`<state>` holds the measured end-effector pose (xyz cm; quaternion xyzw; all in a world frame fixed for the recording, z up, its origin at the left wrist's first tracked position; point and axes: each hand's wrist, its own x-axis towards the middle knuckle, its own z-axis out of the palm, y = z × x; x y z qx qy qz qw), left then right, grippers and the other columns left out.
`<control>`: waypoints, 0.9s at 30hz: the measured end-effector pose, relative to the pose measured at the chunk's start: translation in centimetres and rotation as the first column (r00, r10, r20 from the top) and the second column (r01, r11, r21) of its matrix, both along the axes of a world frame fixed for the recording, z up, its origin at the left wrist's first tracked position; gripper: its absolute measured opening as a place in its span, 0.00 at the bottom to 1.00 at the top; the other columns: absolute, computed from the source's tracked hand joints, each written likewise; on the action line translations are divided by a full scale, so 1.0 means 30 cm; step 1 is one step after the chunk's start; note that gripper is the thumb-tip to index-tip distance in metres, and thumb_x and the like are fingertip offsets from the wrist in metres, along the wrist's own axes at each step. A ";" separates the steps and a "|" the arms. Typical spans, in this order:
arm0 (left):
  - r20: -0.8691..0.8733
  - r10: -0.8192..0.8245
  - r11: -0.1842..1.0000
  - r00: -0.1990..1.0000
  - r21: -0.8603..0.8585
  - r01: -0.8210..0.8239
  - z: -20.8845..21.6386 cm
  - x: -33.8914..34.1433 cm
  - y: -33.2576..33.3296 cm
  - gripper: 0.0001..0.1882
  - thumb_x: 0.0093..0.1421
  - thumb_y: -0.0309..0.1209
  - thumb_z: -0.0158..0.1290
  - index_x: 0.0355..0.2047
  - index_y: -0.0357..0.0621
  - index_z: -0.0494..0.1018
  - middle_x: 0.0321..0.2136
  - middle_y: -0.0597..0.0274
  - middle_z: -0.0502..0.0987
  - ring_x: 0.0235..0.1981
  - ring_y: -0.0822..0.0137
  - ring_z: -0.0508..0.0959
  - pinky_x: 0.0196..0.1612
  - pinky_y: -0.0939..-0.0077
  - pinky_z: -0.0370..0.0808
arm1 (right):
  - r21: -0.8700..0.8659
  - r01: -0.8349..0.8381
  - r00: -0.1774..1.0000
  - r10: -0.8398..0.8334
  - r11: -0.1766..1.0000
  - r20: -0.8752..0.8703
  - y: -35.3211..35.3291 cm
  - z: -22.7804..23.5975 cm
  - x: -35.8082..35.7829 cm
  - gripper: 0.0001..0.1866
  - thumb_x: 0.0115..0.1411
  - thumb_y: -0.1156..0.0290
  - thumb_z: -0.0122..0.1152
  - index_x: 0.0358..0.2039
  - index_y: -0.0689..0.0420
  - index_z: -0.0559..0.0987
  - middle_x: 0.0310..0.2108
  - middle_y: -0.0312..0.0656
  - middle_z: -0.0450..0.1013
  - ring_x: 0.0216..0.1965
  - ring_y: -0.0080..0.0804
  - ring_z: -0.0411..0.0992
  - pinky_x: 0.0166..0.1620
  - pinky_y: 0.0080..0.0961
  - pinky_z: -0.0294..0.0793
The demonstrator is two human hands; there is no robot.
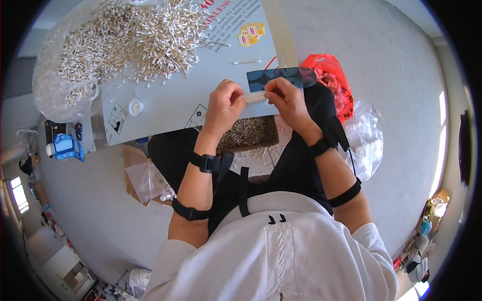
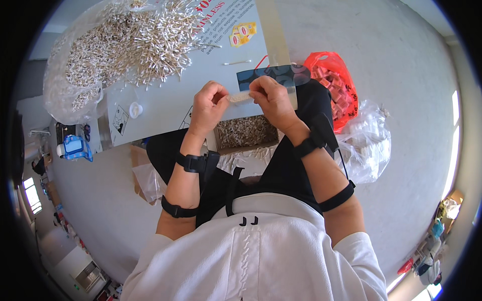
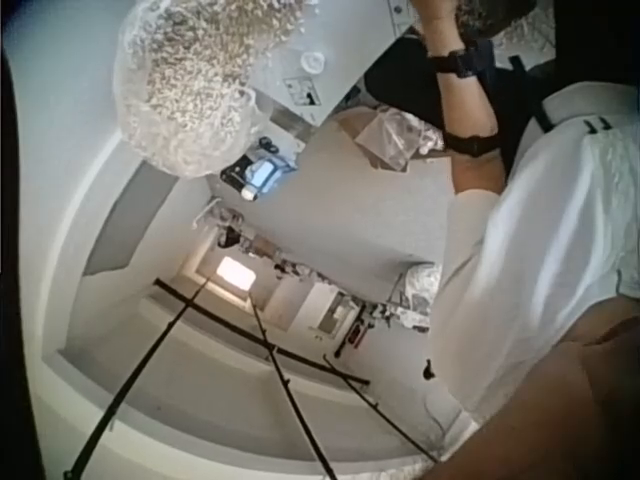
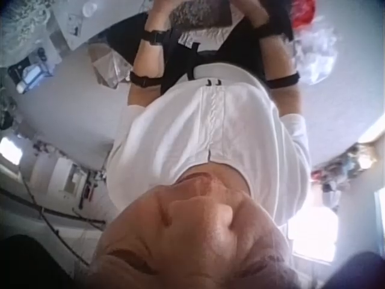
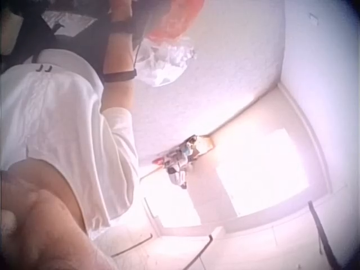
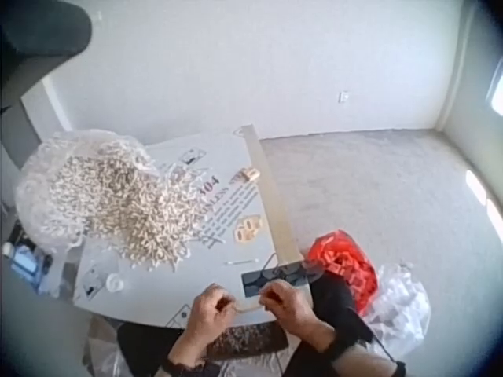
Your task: Packaging cotton swabs into small plastic containers at a workbench.
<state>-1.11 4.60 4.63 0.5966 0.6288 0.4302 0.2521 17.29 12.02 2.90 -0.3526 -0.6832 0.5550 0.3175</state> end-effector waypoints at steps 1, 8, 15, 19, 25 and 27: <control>0.233 0.049 0.999 0.971 0.001 -0.050 -0.013 0.005 -0.008 0.03 0.56 0.21 0.56 0.28 0.36 0.72 0.25 0.64 0.73 0.23 0.70 0.75 0.26 0.77 0.72 | 0.000 -0.002 1.000 0.002 1.000 -0.001 -0.006 -0.002 -0.001 0.05 0.59 0.78 0.60 0.35 0.63 0.74 0.29 0.39 0.70 0.27 0.29 0.72 0.30 0.25 0.71; 0.607 0.192 0.976 0.771 -0.197 -0.088 -0.053 0.054 -0.037 0.03 0.61 0.23 0.56 0.32 0.36 0.75 0.23 0.69 0.74 0.22 0.82 0.70 0.25 0.86 0.69 | -0.273 0.023 0.978 -0.079 0.962 -0.195 -0.014 -0.030 0.009 0.03 0.58 0.79 0.63 0.34 0.63 0.80 0.27 0.33 0.72 0.27 0.15 0.70 0.29 0.15 0.70; 0.247 0.143 0.989 0.958 -0.002 -0.147 -0.038 0.040 -0.030 0.04 0.55 0.19 0.58 0.31 0.38 0.75 0.24 0.62 0.72 0.24 0.69 0.74 0.28 0.78 0.71 | -0.132 0.092 0.991 -0.104 0.987 -0.088 -0.027 0.020 -0.008 0.00 0.57 0.80 0.61 0.30 0.62 0.79 0.28 0.35 0.71 0.25 0.19 0.71 0.29 0.18 0.71; -0.137 0.089 0.970 0.987 0.236 -0.054 0.007 0.061 -0.028 0.07 0.50 0.17 0.58 0.28 0.40 0.74 0.26 0.59 0.71 0.26 0.58 0.75 0.29 0.70 0.73 | 0.107 0.115 0.990 -0.105 0.988 -0.091 -0.046 0.026 -0.009 0.01 0.58 0.81 0.59 0.30 0.62 0.76 0.28 0.37 0.69 0.25 0.25 0.70 0.29 0.21 0.71; -0.208 0.064 0.964 0.976 0.267 -0.006 0.026 0.097 0.000 0.08 0.46 0.19 0.58 0.28 0.42 0.72 0.27 0.61 0.70 0.33 0.57 0.73 0.34 0.64 0.72 | 0.244 0.059 0.998 -0.049 0.968 -0.045 -0.053 0.021 -0.010 0.03 0.58 0.82 0.55 0.32 0.60 0.72 0.29 0.42 0.67 0.24 0.33 0.69 0.28 0.26 0.70; -0.239 0.031 0.971 0.971 0.239 0.028 0.027 0.103 0.019 0.08 0.46 0.20 0.58 0.26 0.42 0.71 0.26 0.60 0.70 0.34 0.56 0.73 0.35 0.63 0.72 | 0.205 0.044 0.999 -0.038 0.978 -0.036 -0.058 0.027 -0.014 0.03 0.58 0.82 0.55 0.32 0.61 0.72 0.29 0.43 0.67 0.24 0.34 0.69 0.28 0.27 0.69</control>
